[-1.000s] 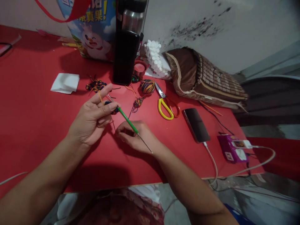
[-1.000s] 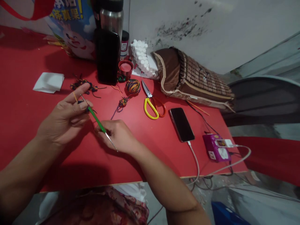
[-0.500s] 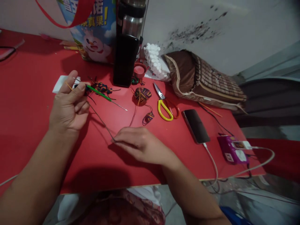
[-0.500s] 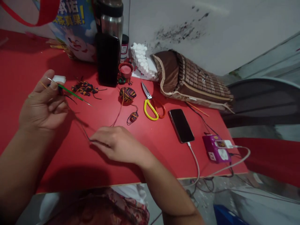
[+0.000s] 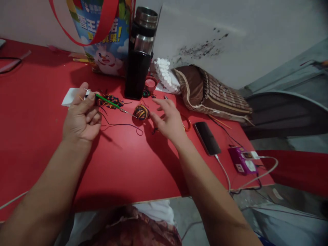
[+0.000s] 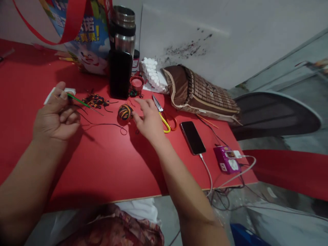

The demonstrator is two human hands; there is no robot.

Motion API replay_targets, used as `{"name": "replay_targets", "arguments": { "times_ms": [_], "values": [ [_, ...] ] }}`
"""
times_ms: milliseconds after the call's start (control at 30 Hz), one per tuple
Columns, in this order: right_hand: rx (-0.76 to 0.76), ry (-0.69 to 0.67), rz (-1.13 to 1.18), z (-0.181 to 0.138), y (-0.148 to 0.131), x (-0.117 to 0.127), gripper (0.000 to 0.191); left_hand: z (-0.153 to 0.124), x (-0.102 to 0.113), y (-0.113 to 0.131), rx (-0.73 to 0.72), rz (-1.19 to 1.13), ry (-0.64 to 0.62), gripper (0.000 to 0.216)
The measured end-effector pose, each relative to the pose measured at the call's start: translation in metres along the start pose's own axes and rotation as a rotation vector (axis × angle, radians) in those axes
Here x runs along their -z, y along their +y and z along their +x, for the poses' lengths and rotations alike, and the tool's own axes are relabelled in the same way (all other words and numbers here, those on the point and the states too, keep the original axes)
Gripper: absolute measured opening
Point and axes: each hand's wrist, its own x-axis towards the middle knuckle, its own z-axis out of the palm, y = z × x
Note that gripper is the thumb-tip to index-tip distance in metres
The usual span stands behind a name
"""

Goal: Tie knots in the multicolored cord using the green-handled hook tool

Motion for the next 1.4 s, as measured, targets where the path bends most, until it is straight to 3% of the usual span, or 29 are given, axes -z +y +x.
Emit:
{"name": "replay_targets", "arguments": {
  "times_ms": [133,200,300,467,633,767,900,1033,1167,1267,1300,1400],
  "values": [
    [0.088,-0.18,-0.116,0.013,0.0,-0.026,0.065,0.002,0.002,-0.006,0.009,0.003,-0.011,0.038],
    [0.054,-0.235,-0.116,0.012,-0.002,-0.036,0.062,0.003,0.004,-0.009,0.017,0.0,-0.014,0.036],
    [0.044,-0.214,-0.081,0.011,0.001,-0.042,0.057,0.005,0.008,-0.014,0.027,0.018,-0.032,0.037],
    [0.09,-0.126,-0.01,0.032,0.038,-0.026,0.076,0.009,0.015,-0.023,0.007,0.058,-0.09,0.034],
    [0.087,-0.157,-0.082,0.063,0.086,-0.007,0.066,0.01,0.015,-0.031,0.038,0.055,-0.096,0.035],
    [0.052,-0.108,-0.115,0.062,0.098,0.002,0.067,0.007,0.014,-0.029,0.057,0.057,-0.108,0.035],
    [0.109,0.001,-0.16,0.042,0.077,0.011,0.059,0.002,0.009,-0.02,0.113,-0.01,-0.1,0.034],
    [0.202,-0.148,-0.158,0.015,0.041,0.015,0.029,0.001,0.005,-0.008,0.118,-0.107,-0.062,0.033],
    [0.176,-0.258,-0.303,-0.021,0.022,0.016,0.048,0.002,0.006,0.003,0.121,-0.211,-0.021,0.024],
    [0.086,-0.338,-0.274,-0.046,0.016,0.01,0.024,-0.003,0.004,0.007,0.176,-0.284,-0.015,0.032],
    [0.104,-0.345,-0.235,-0.051,0.011,0.004,0.025,-0.007,0.001,0.008,0.172,-0.321,0.001,0.036],
    [0.24,-0.431,-0.143,-0.049,-0.012,-0.024,0.025,-0.025,-0.009,0.012,0.236,-0.375,-0.144,0.043]
  ]
}}
